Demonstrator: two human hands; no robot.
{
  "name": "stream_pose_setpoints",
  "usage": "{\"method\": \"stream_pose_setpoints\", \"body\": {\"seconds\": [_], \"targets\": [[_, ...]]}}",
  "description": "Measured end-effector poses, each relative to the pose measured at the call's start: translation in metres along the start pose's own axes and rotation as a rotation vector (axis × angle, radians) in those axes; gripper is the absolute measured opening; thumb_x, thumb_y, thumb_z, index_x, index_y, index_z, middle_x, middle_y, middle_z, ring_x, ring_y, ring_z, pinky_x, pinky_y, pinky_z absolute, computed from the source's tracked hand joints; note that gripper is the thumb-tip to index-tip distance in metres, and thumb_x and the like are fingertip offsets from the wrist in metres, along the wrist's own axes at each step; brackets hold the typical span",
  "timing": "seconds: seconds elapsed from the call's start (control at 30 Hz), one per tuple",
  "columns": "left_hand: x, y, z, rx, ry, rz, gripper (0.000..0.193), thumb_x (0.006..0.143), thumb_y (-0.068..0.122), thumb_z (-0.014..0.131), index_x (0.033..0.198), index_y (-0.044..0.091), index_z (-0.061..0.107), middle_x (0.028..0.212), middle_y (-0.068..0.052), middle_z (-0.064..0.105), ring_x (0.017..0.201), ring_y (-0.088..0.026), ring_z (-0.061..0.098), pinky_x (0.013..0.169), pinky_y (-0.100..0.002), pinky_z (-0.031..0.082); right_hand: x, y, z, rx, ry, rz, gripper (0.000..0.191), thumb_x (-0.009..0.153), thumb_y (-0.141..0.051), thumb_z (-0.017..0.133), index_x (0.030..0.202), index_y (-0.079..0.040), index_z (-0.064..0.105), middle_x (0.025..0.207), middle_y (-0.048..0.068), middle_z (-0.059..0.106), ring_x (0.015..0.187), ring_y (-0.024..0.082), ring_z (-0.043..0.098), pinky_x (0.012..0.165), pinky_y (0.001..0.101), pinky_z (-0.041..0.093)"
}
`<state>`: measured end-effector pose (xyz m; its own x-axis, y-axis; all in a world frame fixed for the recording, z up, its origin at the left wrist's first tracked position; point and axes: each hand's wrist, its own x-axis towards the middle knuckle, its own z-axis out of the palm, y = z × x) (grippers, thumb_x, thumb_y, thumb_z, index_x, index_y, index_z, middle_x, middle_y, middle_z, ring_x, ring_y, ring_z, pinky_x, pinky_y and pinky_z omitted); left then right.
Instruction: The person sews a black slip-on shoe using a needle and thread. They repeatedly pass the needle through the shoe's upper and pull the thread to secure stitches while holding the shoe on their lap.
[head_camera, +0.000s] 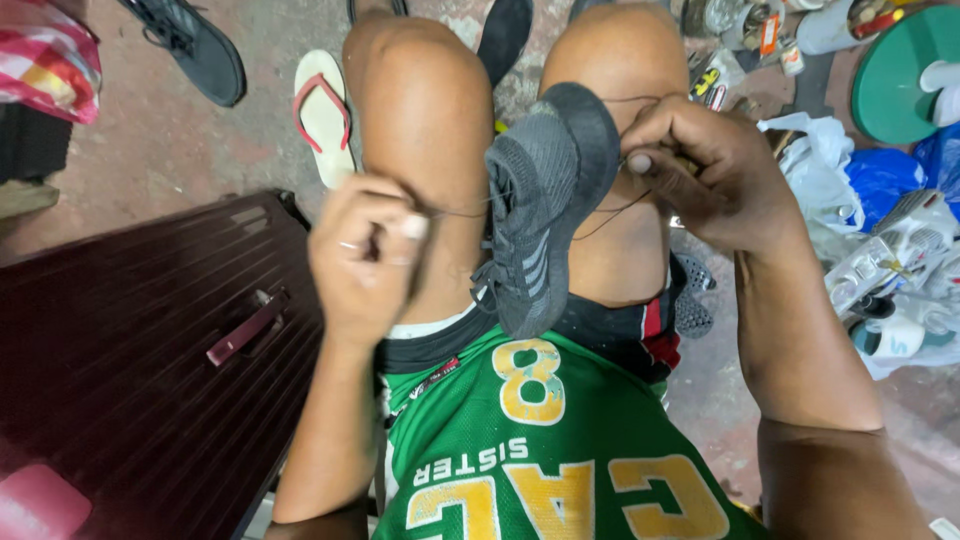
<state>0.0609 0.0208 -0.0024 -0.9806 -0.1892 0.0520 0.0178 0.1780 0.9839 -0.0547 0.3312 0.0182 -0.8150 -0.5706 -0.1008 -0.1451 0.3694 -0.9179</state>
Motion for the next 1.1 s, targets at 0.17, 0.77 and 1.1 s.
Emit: {"method": "stream_pose_setpoints", "body": {"seconds": [0.17, 0.77, 1.1], "targets": [[0.004, -0.008, -0.041, -0.587, 0.2, -0.225, 0.02, 0.1, 0.022, 0.068, 0.092, 0.006, 0.059, 0.127, -0.014, 0.067, 0.074, -0.01, 0.053, 0.06, -0.021, 0.041, -0.001, 0.003, 0.004, 0.075, 0.02, 0.058, 0.003, 0.106, 0.0, 0.065, 0.109, 0.0, 0.065, 0.091, 0.0, 0.065, 0.08, 0.003, 0.055, 0.074, 0.0204, 0.044], [0.006, 0.011, 0.01, 0.141, -0.072, 0.083, 0.011, 0.098, 0.014, 0.073, 0.099, 0.006, 0.066, 0.086, -0.011, 0.06, 0.077, -0.022, 0.057, 0.075, -0.036, 0.048, 0.006, 0.006, 0.004, 0.05, 0.006, 0.042, 0.003, 0.105, 0.003, 0.064, 0.107, 0.001, 0.064, 0.092, 0.002, 0.062, 0.078, 0.005, 0.056, 0.067, 0.0205, 0.045], [0.004, 0.01, 0.033, -0.673, -0.067, -0.424, 0.018, 0.11, 0.019, 0.055, 0.107, 0.003, 0.062, 0.076, -0.003, 0.052, 0.062, -0.008, 0.043, 0.053, -0.024, 0.034, 0.008, -0.004, -0.002, -0.028, -0.029, -0.131, 0.005, 0.105, 0.004, 0.064, 0.108, 0.001, 0.063, 0.091, 0.007, 0.066, 0.074, 0.011, 0.057, 0.066, 0.0239, 0.045]]}}
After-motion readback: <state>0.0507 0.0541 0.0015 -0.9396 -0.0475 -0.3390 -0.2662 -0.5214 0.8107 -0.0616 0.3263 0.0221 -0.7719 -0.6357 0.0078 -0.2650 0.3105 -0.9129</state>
